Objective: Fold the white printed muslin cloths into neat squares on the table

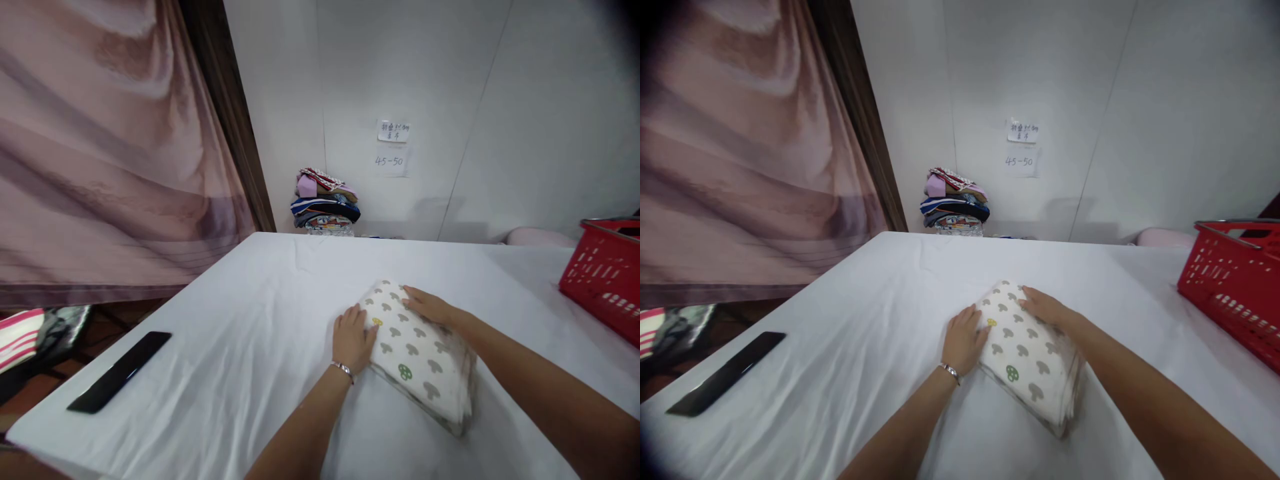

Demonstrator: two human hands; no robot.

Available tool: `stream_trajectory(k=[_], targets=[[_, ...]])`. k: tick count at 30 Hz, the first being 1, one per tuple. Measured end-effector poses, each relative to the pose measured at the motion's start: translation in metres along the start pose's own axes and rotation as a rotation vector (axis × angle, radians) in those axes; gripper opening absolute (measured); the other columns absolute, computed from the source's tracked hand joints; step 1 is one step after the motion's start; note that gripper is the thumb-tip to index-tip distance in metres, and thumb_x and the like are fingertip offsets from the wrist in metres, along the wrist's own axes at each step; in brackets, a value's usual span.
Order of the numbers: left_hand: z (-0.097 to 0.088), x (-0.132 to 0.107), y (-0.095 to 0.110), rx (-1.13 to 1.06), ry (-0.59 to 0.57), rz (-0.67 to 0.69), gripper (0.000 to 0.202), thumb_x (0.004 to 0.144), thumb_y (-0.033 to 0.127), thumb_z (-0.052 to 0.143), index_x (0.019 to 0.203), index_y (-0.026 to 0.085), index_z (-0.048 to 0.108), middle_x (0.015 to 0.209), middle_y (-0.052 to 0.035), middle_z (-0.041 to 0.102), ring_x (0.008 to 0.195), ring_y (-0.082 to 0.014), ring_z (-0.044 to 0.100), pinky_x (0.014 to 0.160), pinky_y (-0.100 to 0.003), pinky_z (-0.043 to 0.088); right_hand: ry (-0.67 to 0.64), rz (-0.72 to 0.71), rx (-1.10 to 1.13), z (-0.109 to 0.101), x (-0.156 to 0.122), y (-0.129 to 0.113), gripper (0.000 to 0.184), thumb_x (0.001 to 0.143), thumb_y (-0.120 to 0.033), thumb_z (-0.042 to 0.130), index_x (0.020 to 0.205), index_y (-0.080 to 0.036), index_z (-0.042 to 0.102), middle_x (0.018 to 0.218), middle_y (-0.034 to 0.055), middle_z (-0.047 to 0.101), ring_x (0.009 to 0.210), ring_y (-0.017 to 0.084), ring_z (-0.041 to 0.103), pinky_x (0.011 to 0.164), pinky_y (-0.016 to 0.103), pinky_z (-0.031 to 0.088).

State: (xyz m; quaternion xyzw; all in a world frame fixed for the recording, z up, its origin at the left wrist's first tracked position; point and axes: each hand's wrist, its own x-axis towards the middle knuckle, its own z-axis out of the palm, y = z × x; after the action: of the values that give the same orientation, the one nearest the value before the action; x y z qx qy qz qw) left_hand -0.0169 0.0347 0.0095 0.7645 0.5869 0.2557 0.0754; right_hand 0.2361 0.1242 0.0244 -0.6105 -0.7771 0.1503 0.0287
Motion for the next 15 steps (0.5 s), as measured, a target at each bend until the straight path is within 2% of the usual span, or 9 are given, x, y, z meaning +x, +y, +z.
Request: stream_trajectory(k=[2, 4, 7, 11, 13, 15], targets=[[-0.005, 0.000, -0.010, -0.008, -0.018, -0.178, 0.048, 0.085, 0.048, 0.039, 0.120, 0.017, 0.050, 0.123, -0.0120, 0.053, 0.111, -0.0260, 0.049, 0.092, -0.041, 0.039, -0.020, 0.035, 0.001, -0.008, -0.006, 0.012, 0.074, 0.081, -0.064, 0.026, 0.138, -0.016, 0.034, 0.138, 0.0077, 0.039, 0.123, 0.026, 0.041, 0.100, 0.037, 0.035], [-0.009, 0.002, -0.020, -0.026, -0.097, -0.302, 0.050, 0.082, 0.054, 0.041, 0.112, 0.017, 0.055, 0.108, -0.0117, 0.061, 0.097, -0.0251, 0.057, 0.082, -0.037, 0.044, -0.024, 0.077, -0.011, -0.011, -0.013, 0.025, 0.077, 0.080, -0.064, 0.029, 0.136, -0.013, 0.037, 0.135, 0.0119, 0.042, 0.120, 0.030, 0.043, 0.098, 0.041, 0.036], [-0.015, 0.020, -0.031, -0.026, -0.189, -0.307, 0.040, 0.079, 0.054, 0.047, 0.093, 0.020, 0.061, 0.094, -0.0071, 0.064, 0.088, -0.0223, 0.059, 0.074, -0.031, 0.045, 0.001, 0.118, -0.012, -0.007, -0.024, 0.037, 0.075, 0.081, -0.063, 0.028, 0.133, -0.012, 0.041, 0.133, 0.0131, 0.045, 0.120, 0.031, 0.043, 0.098, 0.043, 0.036], [-0.038, 0.080, -0.044, 0.077, -0.119, -0.171, 0.035, 0.078, 0.050, 0.053, 0.095, 0.020, 0.061, 0.102, -0.0063, 0.061, 0.097, -0.0216, 0.055, 0.080, -0.030, 0.043, 0.043, 0.216, 0.071, 0.009, -0.040, 0.022, 0.074, 0.081, -0.062, 0.029, 0.130, -0.009, 0.044, 0.132, 0.0140, 0.046, 0.120, 0.030, 0.043, 0.099, 0.042, 0.034], [-0.051, 0.114, -0.051, 0.111, -0.106, -0.217, 0.029, 0.079, 0.043, 0.055, 0.099, 0.022, 0.059, 0.109, -0.0055, 0.058, 0.104, -0.0208, 0.051, 0.085, -0.029, 0.041, 0.067, 0.223, 0.173, 0.020, -0.051, 0.007, 0.076, 0.080, -0.063, 0.032, 0.132, -0.008, 0.041, 0.131, 0.0146, 0.047, 0.118, 0.030, 0.045, 0.098, 0.041, 0.036], [-0.059, 0.135, -0.056, 0.120, -0.098, -0.260, 0.029, 0.082, 0.036, 0.053, 0.105, 0.018, 0.057, 0.114, -0.0096, 0.055, 0.105, -0.0219, 0.051, 0.086, -0.031, 0.041, 0.092, 0.193, 0.331, 0.033, -0.065, -0.008, 0.077, 0.079, -0.064, 0.035, 0.137, -0.013, 0.034, 0.126, 0.0122, 0.053, 0.107, 0.028, 0.055, 0.089, 0.039, 0.045]])
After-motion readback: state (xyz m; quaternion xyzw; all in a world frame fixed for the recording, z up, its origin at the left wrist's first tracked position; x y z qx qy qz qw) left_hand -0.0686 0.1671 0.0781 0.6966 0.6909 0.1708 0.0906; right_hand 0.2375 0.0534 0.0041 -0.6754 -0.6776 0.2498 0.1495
